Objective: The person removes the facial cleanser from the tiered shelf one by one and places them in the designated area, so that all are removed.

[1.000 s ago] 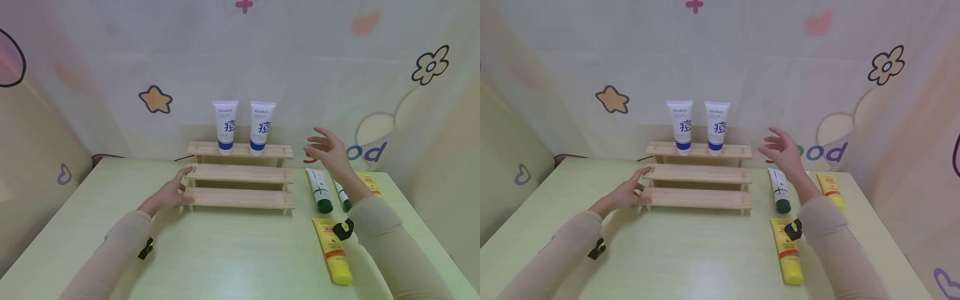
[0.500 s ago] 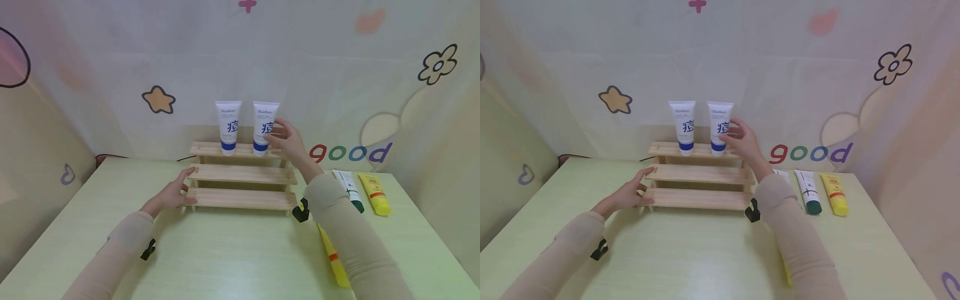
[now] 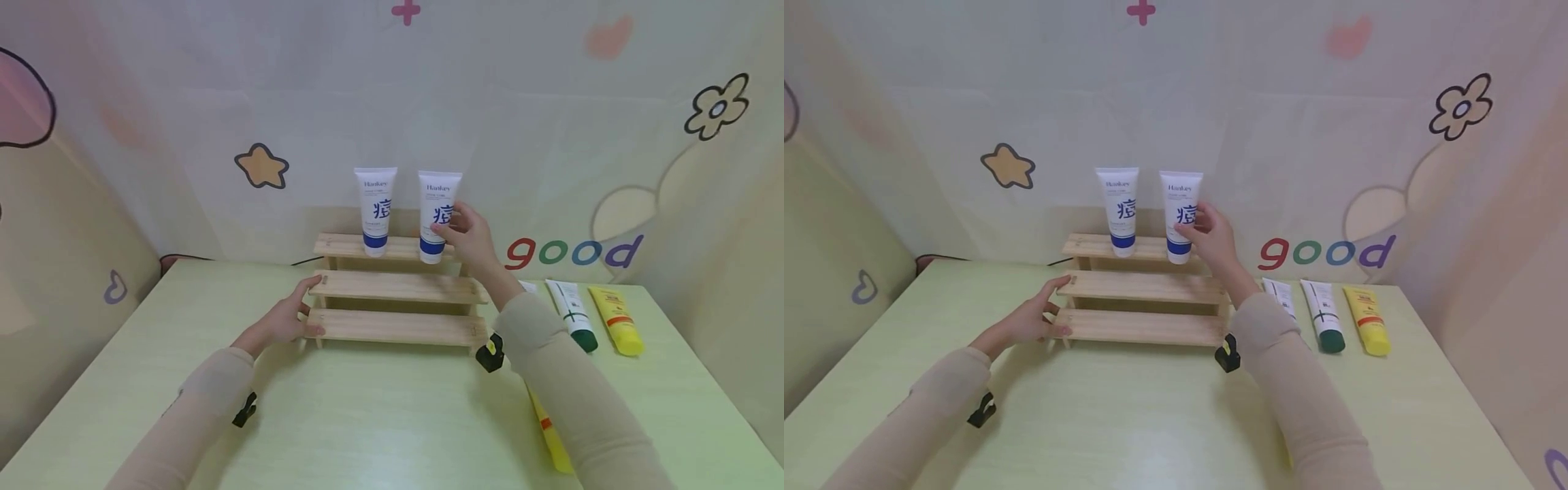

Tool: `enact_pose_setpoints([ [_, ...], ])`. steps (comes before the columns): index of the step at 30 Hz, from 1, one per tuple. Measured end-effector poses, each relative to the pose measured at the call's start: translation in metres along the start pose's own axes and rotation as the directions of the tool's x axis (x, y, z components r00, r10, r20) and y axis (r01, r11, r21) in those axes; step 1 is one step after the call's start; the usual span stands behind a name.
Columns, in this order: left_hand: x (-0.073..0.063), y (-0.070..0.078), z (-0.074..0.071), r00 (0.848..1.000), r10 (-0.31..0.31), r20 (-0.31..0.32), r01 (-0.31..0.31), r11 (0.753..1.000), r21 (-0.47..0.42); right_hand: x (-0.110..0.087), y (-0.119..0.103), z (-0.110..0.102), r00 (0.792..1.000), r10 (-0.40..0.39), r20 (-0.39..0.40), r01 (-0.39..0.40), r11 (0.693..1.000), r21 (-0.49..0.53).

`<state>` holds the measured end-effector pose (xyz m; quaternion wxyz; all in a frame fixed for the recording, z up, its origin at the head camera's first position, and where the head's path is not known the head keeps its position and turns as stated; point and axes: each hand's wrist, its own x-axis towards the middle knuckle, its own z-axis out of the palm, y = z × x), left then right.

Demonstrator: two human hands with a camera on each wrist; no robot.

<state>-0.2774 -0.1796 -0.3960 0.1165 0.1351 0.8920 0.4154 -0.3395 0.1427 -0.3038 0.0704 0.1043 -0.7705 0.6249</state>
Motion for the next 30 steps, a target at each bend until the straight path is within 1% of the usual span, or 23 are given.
enact_pose_setpoints([
  [3,-0.001,0.002,-0.001,1.000,0.000,-0.002,0.000,1.000,0.011,-0.010,-0.005,-0.008,1.000,0.025,0.016,-0.024,1.000,-0.019],
  [6,-0.001,0.003,-0.002,1.000,-0.013,-0.008,0.013,1.000,0.016,-0.023,-0.009,-0.018,0.998,0.052,0.022,-0.051,0.998,-0.045],
  [10,0.000,0.003,0.000,1.000,-0.026,-0.009,0.026,1.000,0.009,-0.043,-0.011,-0.035,0.998,0.050,0.024,-0.048,0.995,-0.093],
  [15,0.001,0.003,0.002,1.000,-0.026,0.005,0.026,1.000,-0.005,-0.074,-0.012,-0.058,0.999,0.049,0.024,-0.044,0.984,-0.172],
  [18,0.001,0.001,0.002,1.000,-0.025,0.009,0.026,1.000,-0.005,-0.095,-0.012,-0.072,0.998,0.060,0.026,-0.053,0.972,-0.227],
  [22,0.000,0.001,0.002,1.000,-0.015,0.010,0.015,1.000,0.003,-0.119,-0.007,-0.093,0.997,0.073,0.020,-0.064,0.955,-0.290],
  [26,-0.002,0.003,0.000,1.000,0.007,0.011,-0.007,1.000,0.010,-0.139,0.003,-0.113,0.993,0.117,-0.008,-0.113,0.936,-0.332],
  [29,-0.002,0.003,0.000,1.000,0.019,0.011,-0.019,1.000,0.011,-0.153,0.012,-0.128,0.987,0.157,-0.023,-0.154,0.913,-0.377],
  [30,-0.002,0.003,0.000,1.000,0.013,0.008,-0.013,1.000,0.011,-0.158,0.015,-0.133,0.986,0.166,-0.023,-0.162,0.906,-0.390],
])
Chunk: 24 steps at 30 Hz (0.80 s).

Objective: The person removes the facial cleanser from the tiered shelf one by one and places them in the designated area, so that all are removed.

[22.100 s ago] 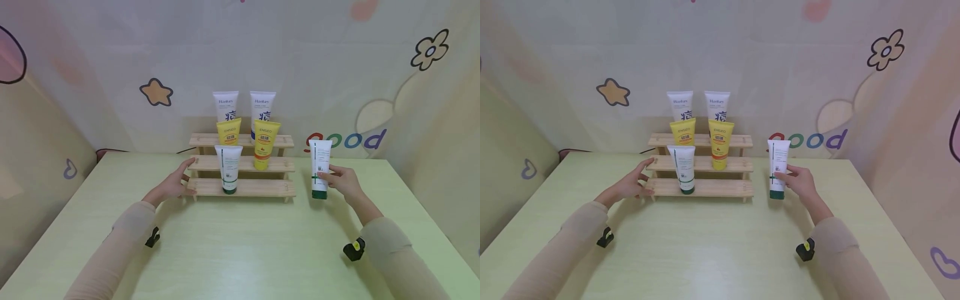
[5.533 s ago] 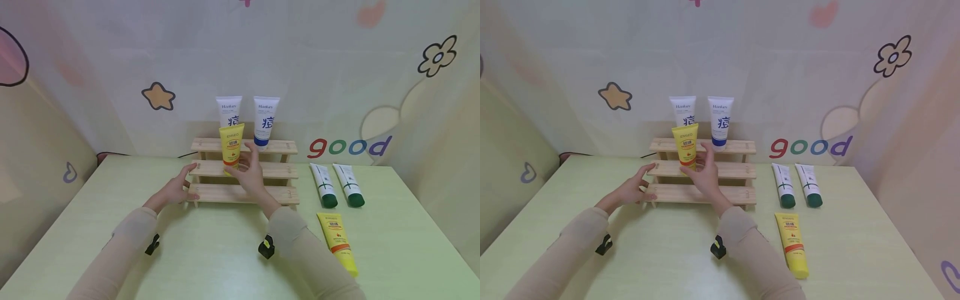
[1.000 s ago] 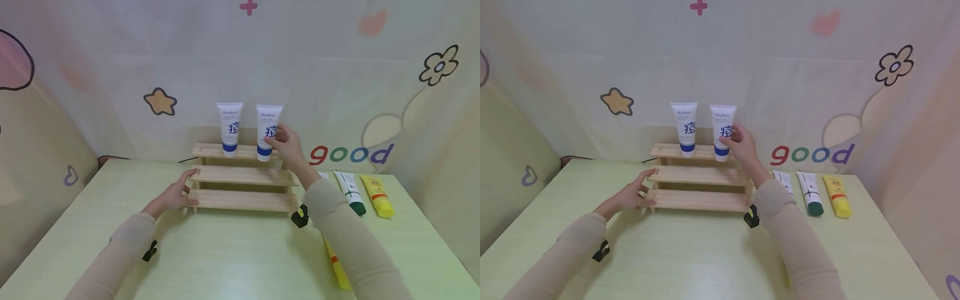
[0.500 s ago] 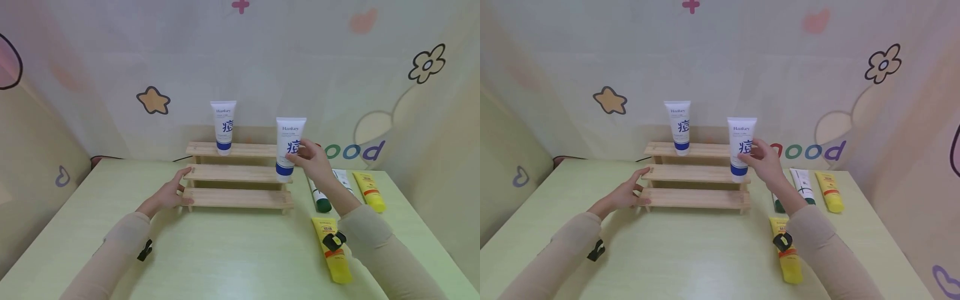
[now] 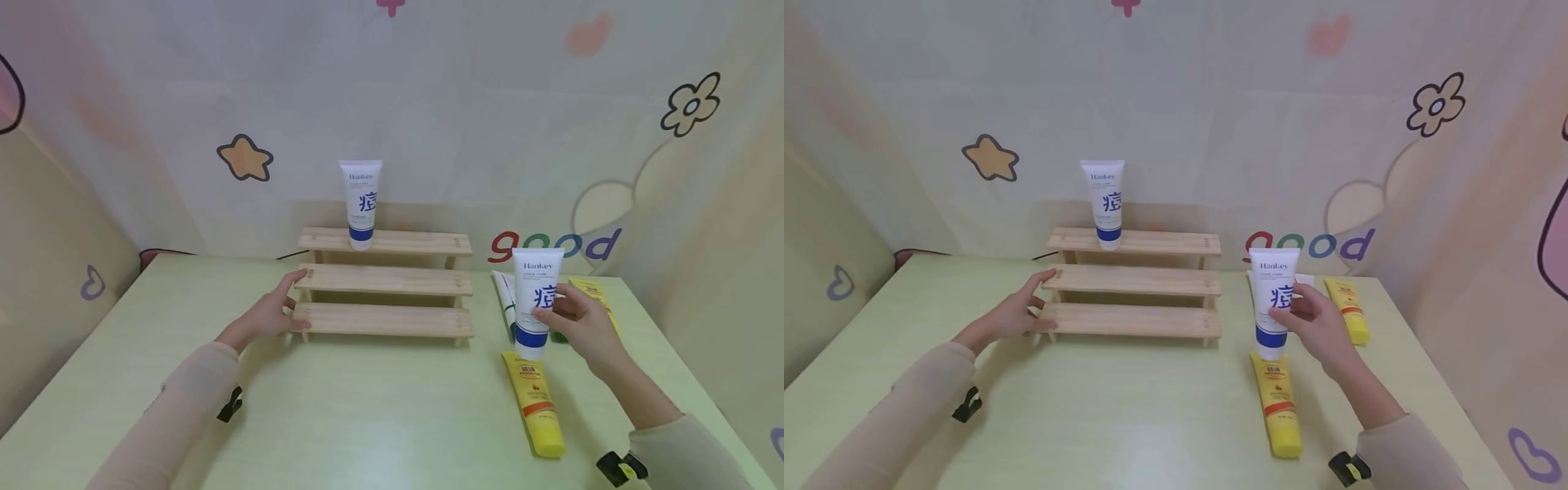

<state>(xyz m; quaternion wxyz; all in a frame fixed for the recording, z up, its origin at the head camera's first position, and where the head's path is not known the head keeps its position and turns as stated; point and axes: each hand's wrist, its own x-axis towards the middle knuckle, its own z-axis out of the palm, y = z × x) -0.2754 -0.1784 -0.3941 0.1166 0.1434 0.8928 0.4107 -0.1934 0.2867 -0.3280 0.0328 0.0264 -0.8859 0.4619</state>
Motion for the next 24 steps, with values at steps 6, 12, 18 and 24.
enact_pose_setpoints([
  [6,0.002,-0.002,0.000,1.000,-0.025,0.001,0.025,1.000,0.009,-0.023,0.032,-0.012,0.995,0.101,0.023,-0.100,0.994,-0.050],
  [12,0.003,-0.002,0.000,1.000,-0.017,0.010,0.017,1.000,0.008,-0.039,0.060,-0.021,0.965,0.246,0.086,-0.244,0.969,-0.036],
  [18,0.001,0.000,0.000,1.000,-0.018,0.014,0.018,1.000,0.002,-0.043,0.079,-0.030,0.896,0.405,0.180,-0.402,0.914,-0.055],
  [24,0.003,0.000,0.001,1.000,-0.026,0.011,0.026,1.000,0.002,-0.041,0.093,-0.033,0.833,0.493,0.251,-0.473,0.870,-0.141],
])
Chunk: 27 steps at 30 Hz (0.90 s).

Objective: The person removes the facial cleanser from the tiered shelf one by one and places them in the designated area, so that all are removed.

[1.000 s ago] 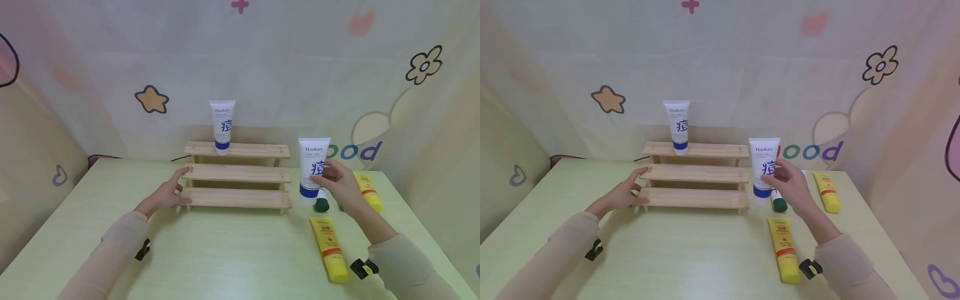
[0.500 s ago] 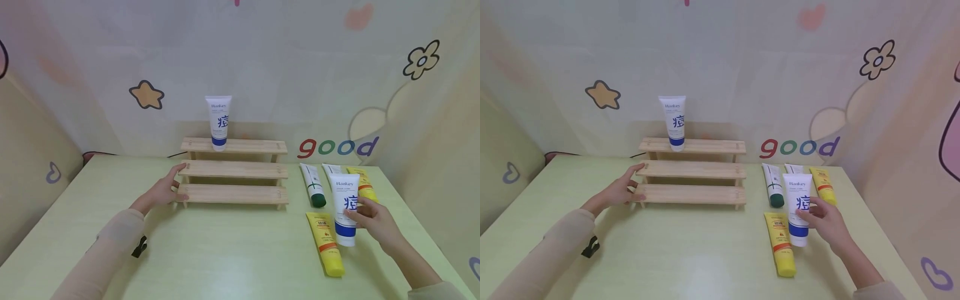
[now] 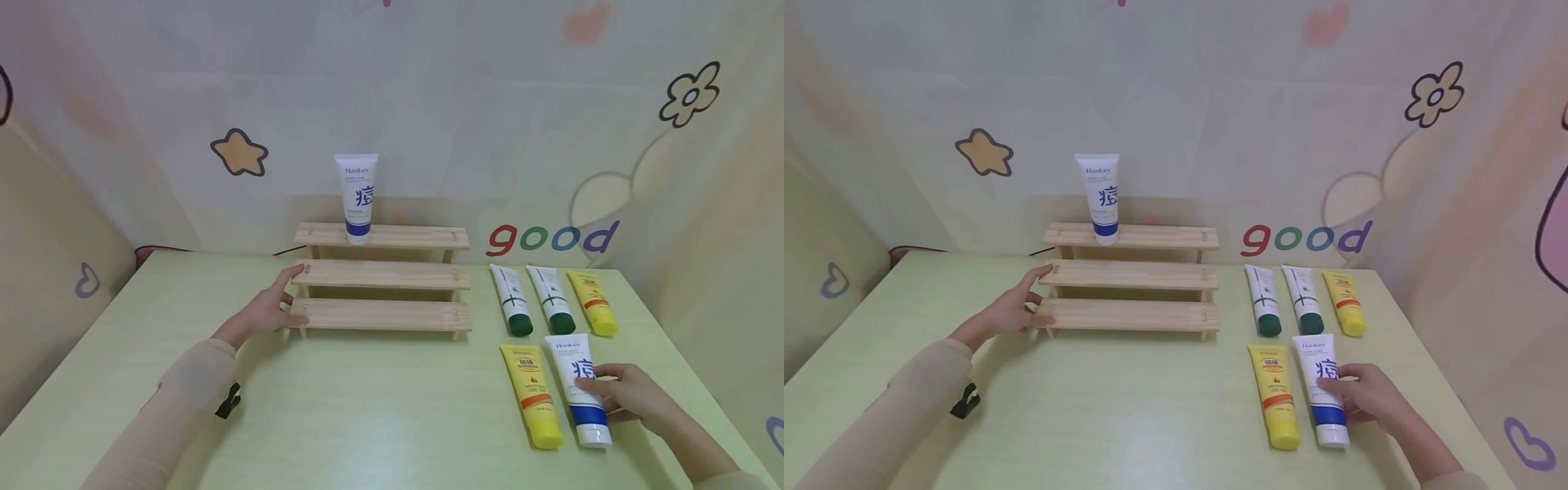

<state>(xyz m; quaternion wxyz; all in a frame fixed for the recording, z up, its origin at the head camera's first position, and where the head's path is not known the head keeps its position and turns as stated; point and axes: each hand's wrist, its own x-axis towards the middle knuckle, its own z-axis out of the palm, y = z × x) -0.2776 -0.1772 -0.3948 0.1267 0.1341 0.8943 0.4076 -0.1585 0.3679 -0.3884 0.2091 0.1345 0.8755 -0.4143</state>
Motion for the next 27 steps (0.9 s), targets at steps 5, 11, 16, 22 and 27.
enact_pose_setpoints([
  [5,0.000,0.000,0.000,1.000,0.000,0.000,0.000,1.000,-0.006,0.006,0.004,-0.003,0.999,0.031,0.029,-0.029,0.999,-0.041],
  [11,0.001,0.001,0.000,1.000,-0.026,-0.006,0.026,1.000,-0.006,0.005,-0.003,-0.010,1.000,-0.004,-0.013,0.003,0.994,-0.110],
  [16,-0.001,0.001,-0.001,1.000,-0.027,-0.009,0.027,1.000,-0.012,0.000,-0.032,-0.013,0.988,-0.144,-0.054,0.132,0.976,-0.176],
  [22,0.000,-0.001,-0.001,1.000,-0.009,-0.006,0.009,1.000,-0.019,0.003,-0.080,-0.003,0.948,-0.315,-0.041,0.308,0.943,-0.127],
  [27,-0.001,-0.001,-0.001,1.000,0.011,-0.005,-0.011,1.000,-0.023,0.015,-0.124,0.013,0.910,-0.405,-0.082,0.398,0.913,-0.092],
])
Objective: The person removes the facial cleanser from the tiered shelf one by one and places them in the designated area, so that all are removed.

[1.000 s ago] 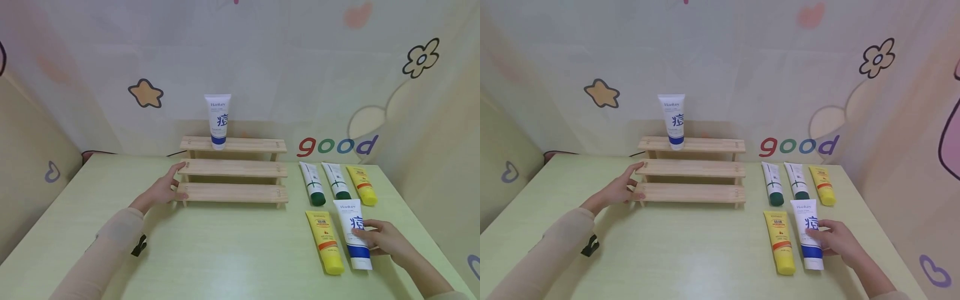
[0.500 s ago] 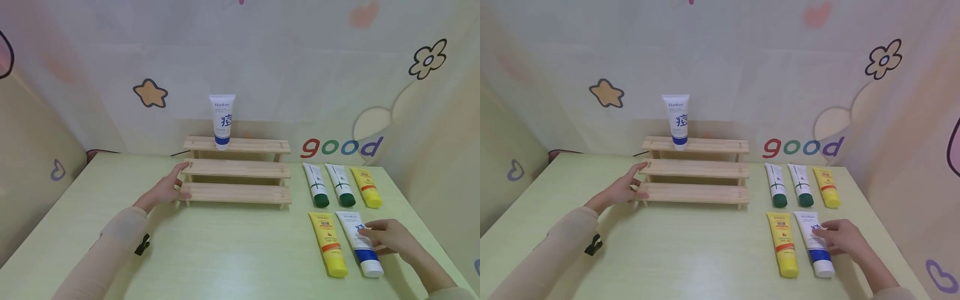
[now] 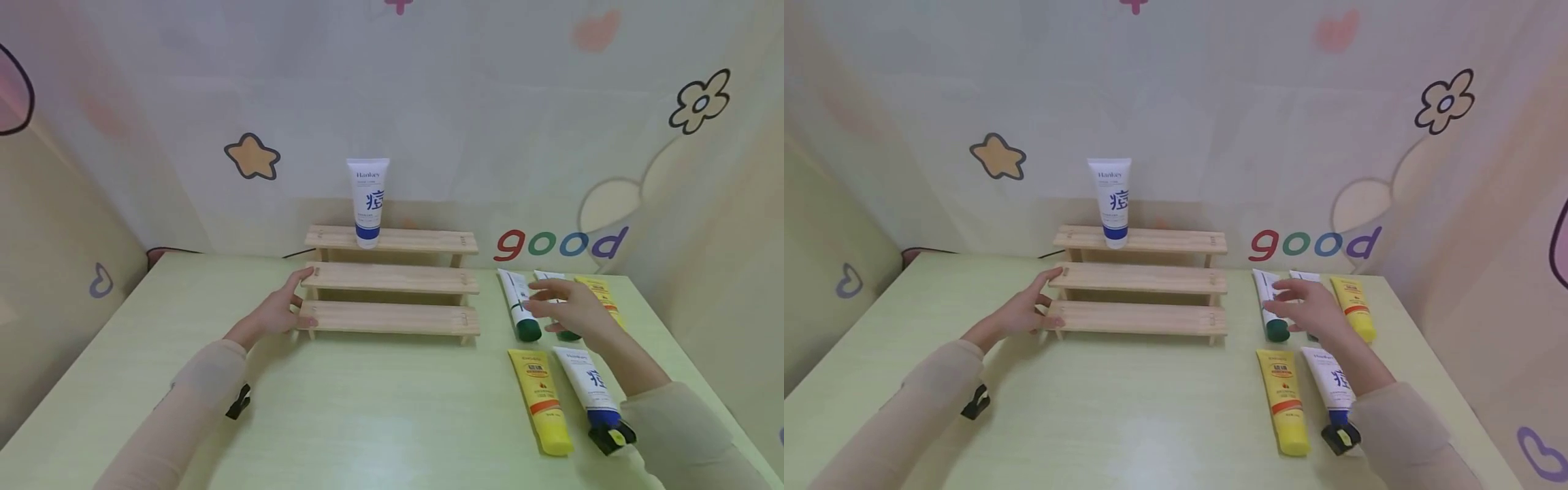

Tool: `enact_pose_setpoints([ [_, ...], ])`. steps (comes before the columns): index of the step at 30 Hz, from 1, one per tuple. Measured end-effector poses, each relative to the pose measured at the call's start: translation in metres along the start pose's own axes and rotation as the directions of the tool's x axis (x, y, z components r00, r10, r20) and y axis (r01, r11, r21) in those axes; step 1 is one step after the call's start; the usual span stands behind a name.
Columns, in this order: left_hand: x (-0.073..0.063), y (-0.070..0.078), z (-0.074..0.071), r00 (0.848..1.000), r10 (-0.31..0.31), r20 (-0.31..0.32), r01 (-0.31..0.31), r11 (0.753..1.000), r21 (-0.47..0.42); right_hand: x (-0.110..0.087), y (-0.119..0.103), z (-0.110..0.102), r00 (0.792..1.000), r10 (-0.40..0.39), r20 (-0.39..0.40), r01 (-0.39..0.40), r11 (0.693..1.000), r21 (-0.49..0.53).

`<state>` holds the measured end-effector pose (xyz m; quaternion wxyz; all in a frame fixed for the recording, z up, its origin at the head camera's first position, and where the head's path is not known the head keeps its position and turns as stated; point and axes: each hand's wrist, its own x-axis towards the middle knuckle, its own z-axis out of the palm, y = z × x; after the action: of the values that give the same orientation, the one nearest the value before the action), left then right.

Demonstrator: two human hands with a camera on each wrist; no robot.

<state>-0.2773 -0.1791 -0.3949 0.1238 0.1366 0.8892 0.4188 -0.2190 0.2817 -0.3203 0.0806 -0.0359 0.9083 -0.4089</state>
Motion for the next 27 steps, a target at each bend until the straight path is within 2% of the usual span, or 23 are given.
enact_pose_setpoints([
  [6,-0.003,0.000,-0.002,0.999,-0.029,-0.012,0.029,1.000,-0.001,0.041,-0.040,0.026,0.998,-0.062,0.018,0.058,0.987,0.150],
  [11,-0.005,-0.001,-0.002,0.999,-0.035,-0.015,0.035,0.999,-0.011,0.068,-0.071,0.045,0.991,-0.126,0.046,0.110,0.958,0.265],
  [13,-0.005,-0.002,-0.001,0.999,-0.033,-0.013,0.033,0.999,-0.016,0.078,-0.080,0.052,0.988,-0.151,0.042,0.129,0.936,0.328],
  [20,-0.005,-0.003,-0.001,0.999,-0.040,-0.034,0.040,0.999,-0.008,0.113,-0.110,0.083,0.973,-0.228,-0.042,0.219,0.848,0.483],
  [25,-0.001,-0.002,0.002,0.998,-0.059,-0.013,0.059,0.998,-0.032,0.133,-0.128,0.103,0.971,-0.206,-0.122,0.239,0.793,0.560],
  [27,0.000,0.000,0.002,0.998,-0.065,-0.019,0.064,0.997,-0.039,0.139,-0.134,0.110,0.968,-0.191,-0.162,0.250,0.790,0.560],
])
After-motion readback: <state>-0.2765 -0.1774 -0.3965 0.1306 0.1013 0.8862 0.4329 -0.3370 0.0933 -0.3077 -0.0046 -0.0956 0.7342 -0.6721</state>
